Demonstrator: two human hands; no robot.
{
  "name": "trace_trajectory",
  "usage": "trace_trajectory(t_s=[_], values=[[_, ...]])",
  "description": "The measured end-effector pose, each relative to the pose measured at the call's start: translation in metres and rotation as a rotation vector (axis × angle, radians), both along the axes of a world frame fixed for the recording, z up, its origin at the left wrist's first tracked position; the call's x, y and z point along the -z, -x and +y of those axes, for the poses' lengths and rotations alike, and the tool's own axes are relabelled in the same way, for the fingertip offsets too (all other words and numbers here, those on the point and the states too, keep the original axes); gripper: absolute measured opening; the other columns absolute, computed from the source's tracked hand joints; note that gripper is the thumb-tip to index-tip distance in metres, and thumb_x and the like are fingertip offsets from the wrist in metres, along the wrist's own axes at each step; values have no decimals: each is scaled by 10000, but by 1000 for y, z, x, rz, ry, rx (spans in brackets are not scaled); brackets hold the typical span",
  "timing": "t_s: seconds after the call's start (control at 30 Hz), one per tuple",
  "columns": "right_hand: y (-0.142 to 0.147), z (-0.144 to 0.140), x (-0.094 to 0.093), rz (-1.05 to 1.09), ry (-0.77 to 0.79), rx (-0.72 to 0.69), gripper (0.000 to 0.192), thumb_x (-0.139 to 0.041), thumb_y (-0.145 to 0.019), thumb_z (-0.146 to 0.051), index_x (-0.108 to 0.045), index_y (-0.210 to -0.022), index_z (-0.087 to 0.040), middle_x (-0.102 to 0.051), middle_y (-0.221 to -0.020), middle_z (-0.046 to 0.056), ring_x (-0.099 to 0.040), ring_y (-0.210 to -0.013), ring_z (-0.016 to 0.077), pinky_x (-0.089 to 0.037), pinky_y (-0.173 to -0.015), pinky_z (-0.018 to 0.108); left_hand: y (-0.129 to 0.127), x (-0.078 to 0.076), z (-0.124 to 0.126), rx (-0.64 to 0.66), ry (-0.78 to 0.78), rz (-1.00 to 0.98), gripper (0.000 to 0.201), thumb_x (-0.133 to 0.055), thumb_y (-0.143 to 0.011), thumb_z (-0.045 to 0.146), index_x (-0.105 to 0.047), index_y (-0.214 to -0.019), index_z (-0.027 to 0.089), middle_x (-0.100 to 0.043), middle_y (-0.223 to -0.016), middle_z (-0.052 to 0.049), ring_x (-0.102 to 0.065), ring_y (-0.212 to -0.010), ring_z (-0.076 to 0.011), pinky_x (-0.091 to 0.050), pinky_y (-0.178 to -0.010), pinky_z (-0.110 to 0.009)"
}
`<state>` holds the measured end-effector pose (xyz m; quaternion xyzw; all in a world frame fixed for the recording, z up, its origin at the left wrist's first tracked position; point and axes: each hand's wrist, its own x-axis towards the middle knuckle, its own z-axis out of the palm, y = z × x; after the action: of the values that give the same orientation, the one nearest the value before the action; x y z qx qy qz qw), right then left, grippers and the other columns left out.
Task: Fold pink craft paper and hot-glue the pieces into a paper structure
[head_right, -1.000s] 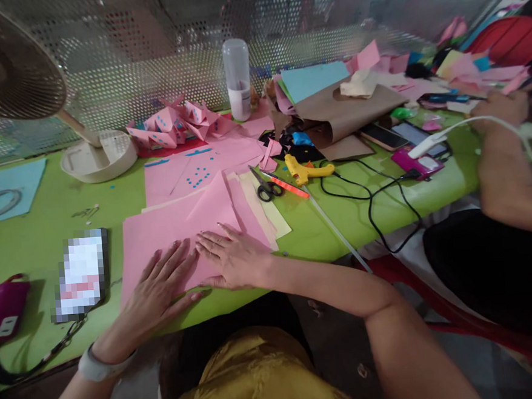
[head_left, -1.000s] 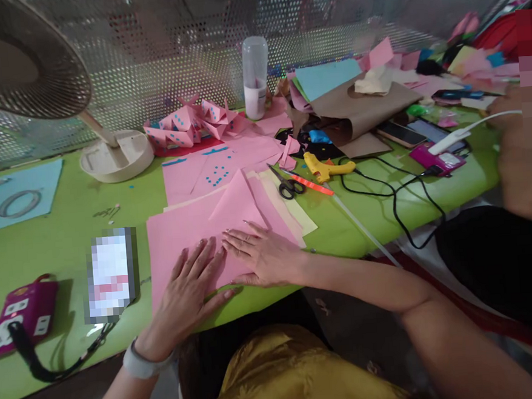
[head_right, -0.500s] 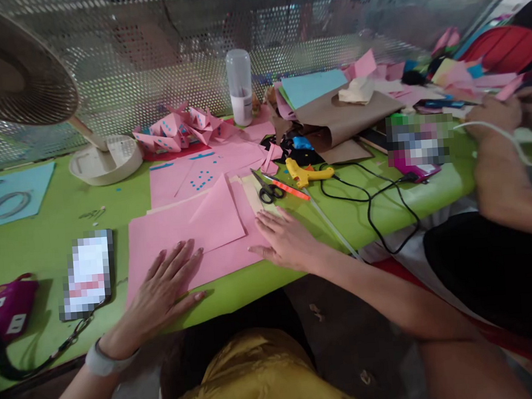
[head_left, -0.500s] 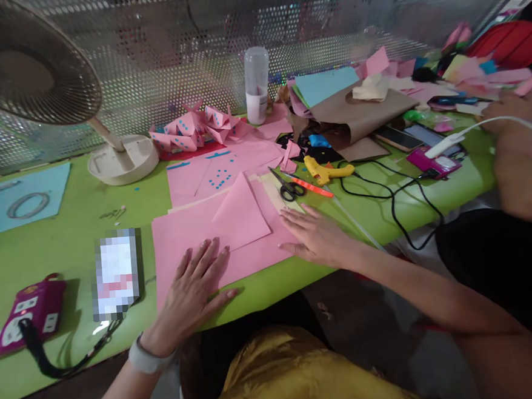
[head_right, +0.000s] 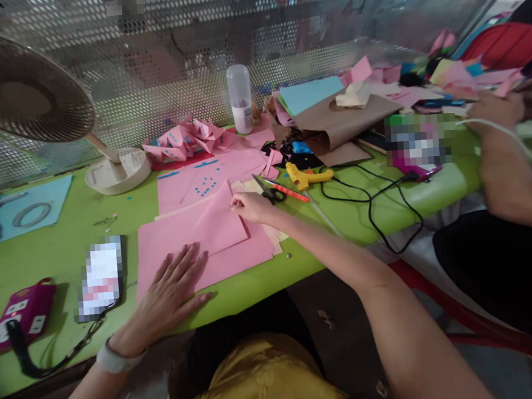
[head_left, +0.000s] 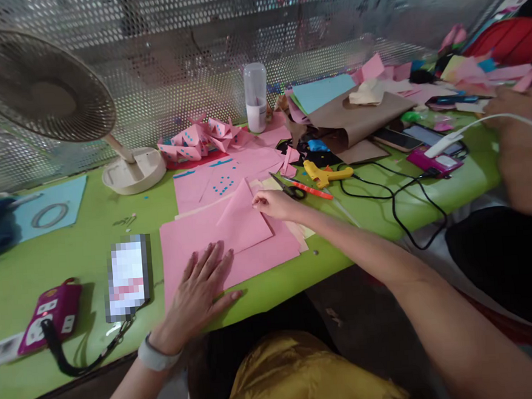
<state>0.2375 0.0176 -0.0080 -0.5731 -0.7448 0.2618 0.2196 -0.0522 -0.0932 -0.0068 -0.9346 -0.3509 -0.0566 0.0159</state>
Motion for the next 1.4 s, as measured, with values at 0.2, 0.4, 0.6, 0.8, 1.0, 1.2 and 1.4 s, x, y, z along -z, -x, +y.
trace_trajectory(t_s=[0.2, 0.4, 0.6, 0.8, 1.0, 1.2, 1.4], values=[[3, -5, -2, -41, 5, 49, 187, -542, -873, -192, -692, -982, -217, -735, -932, 28, -636, -800, 156, -410, -676, 250, -8, -7, 17, -19, 20, -27, 787, -370, -932, 625, -51, -1560, 272, -289, -1577, -93, -296, -1441, -271, -179, -1187, -490], [1, -4, -4, -22, 11, 38, 168, -564, -875, -208, -708, -964, -209, -734, -892, 23, -629, -768, 148, -384, -648, 245, -43, -7, 34, -64, 64, -4, 780, -362, -915, 663, -67, -1552, 323, -195, -1612, -61, -183, -1476, -298, -124, -1184, -529], [1, -3, -8, -13, 61, 63, 176, -582, -875, -209, -723, -982, -212, -738, -912, 20, -626, -790, 138, -348, -627, 236, -50, 2, 38, -62, 56, 43, 794, -391, -880, 700, -154, -1543, 333, -164, -1621, -62, -138, -1480, -339, -55, -1180, -556], [0, -2, -8, -5, 68, 50, 175, -580, -879, -202, -730, -969, -197, -734, -878, 23, -613, -740, 127, -332, -606, 237, -50, 2, 39, -42, 43, 40, 812, -400, -872, 705, -158, -1544, 319, -164, -1620, -70, -146, -1480, -329, -67, -1189, -543], [0, -1, -7, 5, 68, 48, 174, -580, -881, -198, -732, -965, -191, -729, -867, 25, -597, -716, 119, -324, -601, 237, -51, 3, 40, -32, 35, 24, 831, -411, -860, 716, -161, -1544, 318, -170, -1619, -73, -165, -1474, -342, -79, -1184, -558], [0, 0, -6, 5, 78, 44, 191, -571, -883, -193, -739, -975, -193, -730, -878, 33, -596, -711, 121, -333, -606, 238, -51, 4, 41, -28, 33, 9, 833, -415, -852, 724, -178, -1542, 322, -170, -1620, -67, -168, -1474, -335, -82, -1190, -549], [0, 0, -5, -13, 59, 39, 195, -569, -881, -198, -736, -981, -206, -729, -873, 29, -601, -719, 129, -335, -616, 242, -51, 5, 40, -36, 41, 4, 846, -417, -841, 739, -213, -1538, 304, -179, -1617, -83, -159, -1477, -331, -121, -1185, -544]])
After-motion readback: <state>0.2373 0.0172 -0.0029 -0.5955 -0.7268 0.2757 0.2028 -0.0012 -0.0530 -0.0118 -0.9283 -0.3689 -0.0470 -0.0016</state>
